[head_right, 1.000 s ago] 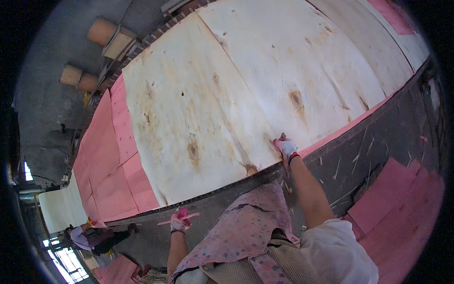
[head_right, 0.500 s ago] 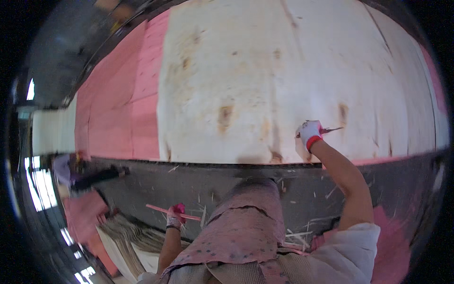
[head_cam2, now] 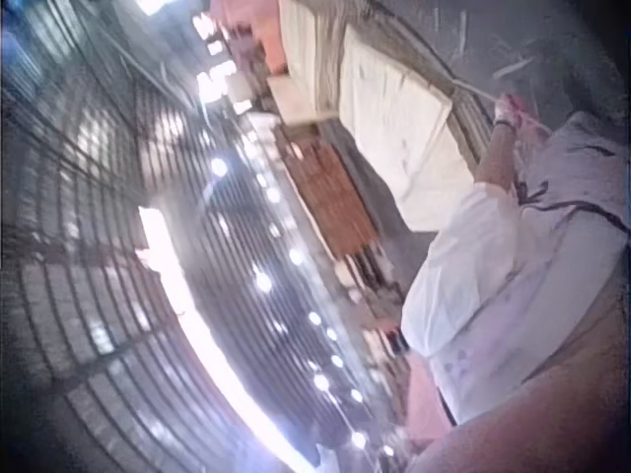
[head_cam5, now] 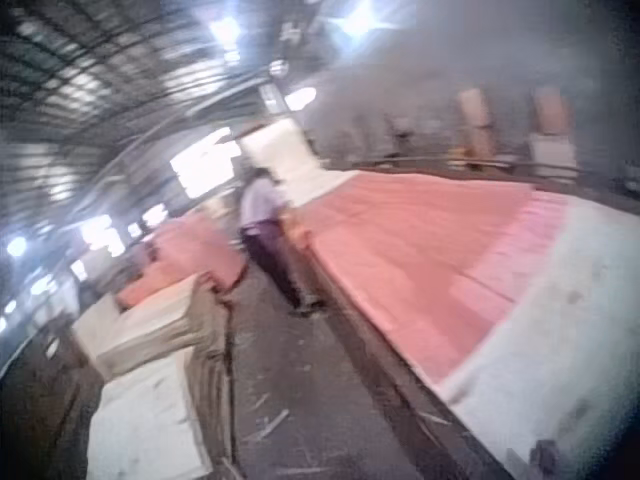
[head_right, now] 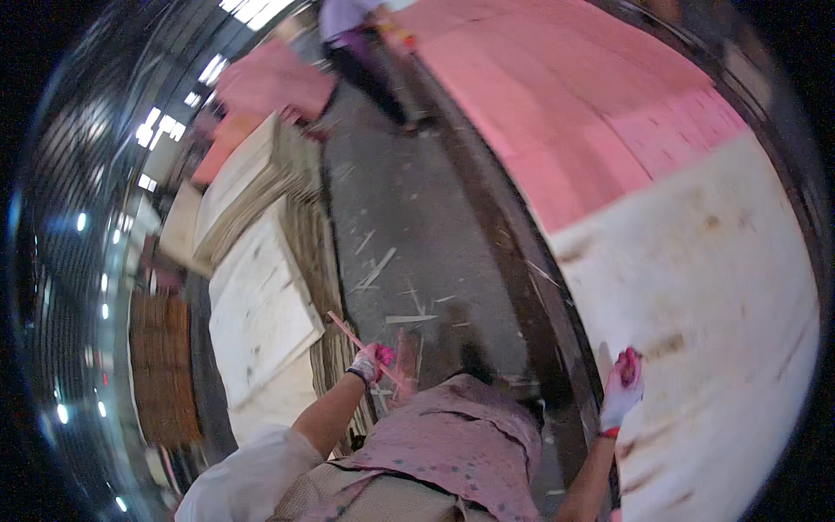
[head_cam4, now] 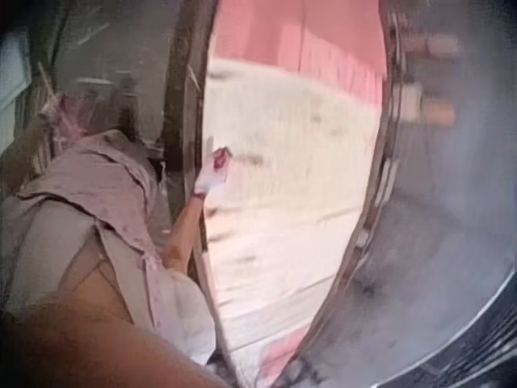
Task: The person organizes and aligns thin veneer sheets on a long table in a workshop, using a flat handheld tool to smooth them down and ensure they are positioned correctly.
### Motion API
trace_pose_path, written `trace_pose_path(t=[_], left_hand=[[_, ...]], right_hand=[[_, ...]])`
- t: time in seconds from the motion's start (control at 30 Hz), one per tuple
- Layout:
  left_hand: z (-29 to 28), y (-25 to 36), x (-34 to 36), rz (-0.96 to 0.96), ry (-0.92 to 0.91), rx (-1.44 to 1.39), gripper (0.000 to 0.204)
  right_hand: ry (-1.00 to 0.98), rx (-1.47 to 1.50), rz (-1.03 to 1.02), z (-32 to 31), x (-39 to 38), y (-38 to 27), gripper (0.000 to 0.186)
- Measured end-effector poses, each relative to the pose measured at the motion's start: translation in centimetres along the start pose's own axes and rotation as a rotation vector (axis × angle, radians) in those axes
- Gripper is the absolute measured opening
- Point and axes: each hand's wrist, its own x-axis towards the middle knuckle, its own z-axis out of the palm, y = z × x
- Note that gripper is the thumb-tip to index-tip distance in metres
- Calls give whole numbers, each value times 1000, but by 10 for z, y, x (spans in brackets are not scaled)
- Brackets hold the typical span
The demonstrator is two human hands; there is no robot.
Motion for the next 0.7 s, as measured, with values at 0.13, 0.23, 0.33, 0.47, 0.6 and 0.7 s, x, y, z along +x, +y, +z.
trace_pose_path(t=[0.13,0.23,0.33,0.47,0.6,0.7], left_hand=[[-63,-7,73,-163,56,-544,20],[-126,-31,104,-147,38,-698,21],[-180,-46,119,-98,-1,-752,20],[-222,-62,115,23,122,-771,25],[-241,-80,106,-130,207,-1111,23],[-239,-104,94,-160,290,-1269,25]], right_hand=[[-273,-21,8,116,-55,-8,24],[-429,-33,169,202,-95,-12,24],[-605,-53,221,281,-113,-33,24],[-899,-12,200,370,-120,-77,26],[-1076,-74,195,444,-118,-94,28],[-1197,-356,91,499,-111,-89,27]])
